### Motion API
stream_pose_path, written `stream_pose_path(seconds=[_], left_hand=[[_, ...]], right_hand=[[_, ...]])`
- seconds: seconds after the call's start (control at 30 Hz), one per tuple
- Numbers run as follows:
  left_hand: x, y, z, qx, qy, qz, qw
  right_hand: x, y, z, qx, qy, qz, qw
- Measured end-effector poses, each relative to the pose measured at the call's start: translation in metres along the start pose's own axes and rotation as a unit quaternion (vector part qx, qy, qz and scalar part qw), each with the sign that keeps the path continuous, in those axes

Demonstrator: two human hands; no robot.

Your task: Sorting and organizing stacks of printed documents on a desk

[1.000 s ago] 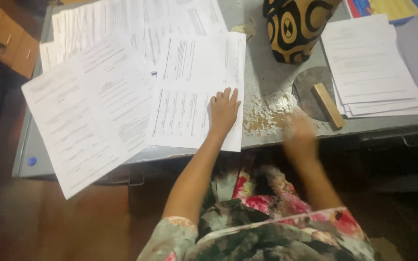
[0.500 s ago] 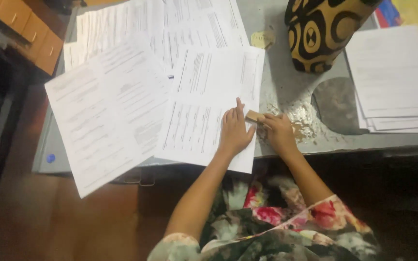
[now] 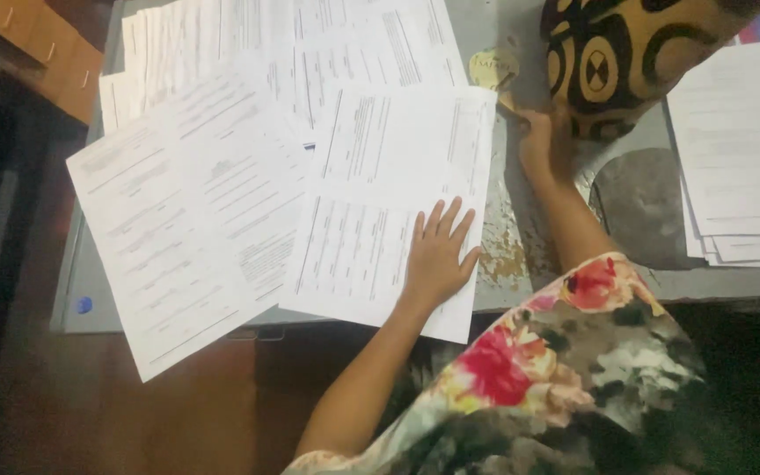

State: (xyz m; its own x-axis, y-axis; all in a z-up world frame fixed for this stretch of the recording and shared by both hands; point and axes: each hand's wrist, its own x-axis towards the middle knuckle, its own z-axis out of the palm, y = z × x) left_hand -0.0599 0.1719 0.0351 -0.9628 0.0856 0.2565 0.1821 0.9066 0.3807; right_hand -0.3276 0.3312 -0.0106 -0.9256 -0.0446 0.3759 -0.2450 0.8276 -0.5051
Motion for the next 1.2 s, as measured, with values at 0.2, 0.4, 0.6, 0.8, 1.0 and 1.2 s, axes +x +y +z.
stream_pose_path(seconds=[0.2, 0.4, 0.6, 0.8, 1.0, 1.2], left_hand=[[0.004, -0.003, -0.005, -0.001, 0.004, 0.0, 1.0], [-0.006, -0.003, 0.012, 0.003, -0.018, -0.003, 1.0], [0.003, -0.001, 0.006, -0.008, 0.003, -0.012, 1.0], [0.004, -0.002, 0.004, -0.004, 0.004, 0.004, 1.0], [0.003, -0.002, 0.001, -0.01, 0.046, 0.02, 0.999], [0.002, -0.002, 0.006, 0.003, 0.008, -0.008, 1.0]], right_hand=[[-0.045, -0.007, -0.029, 0.167, 0.0, -0.041, 0.985], [-0.132, -0.055, -0.045, 0.075, -0.065, -0.161, 0.982], [-0.043, -0.043, -0.007, 0.05, 0.04, -0.23, 0.971], [0.049, 0.0, 0.055, 0.119, 0.07, -0.27, 0.953], [0.04, 0.04, 0.093, 0.287, 0.057, -0.248, 0.923], [-0.1, -0.034, -0.053, 0.1, -0.007, -0.229, 0.968]])
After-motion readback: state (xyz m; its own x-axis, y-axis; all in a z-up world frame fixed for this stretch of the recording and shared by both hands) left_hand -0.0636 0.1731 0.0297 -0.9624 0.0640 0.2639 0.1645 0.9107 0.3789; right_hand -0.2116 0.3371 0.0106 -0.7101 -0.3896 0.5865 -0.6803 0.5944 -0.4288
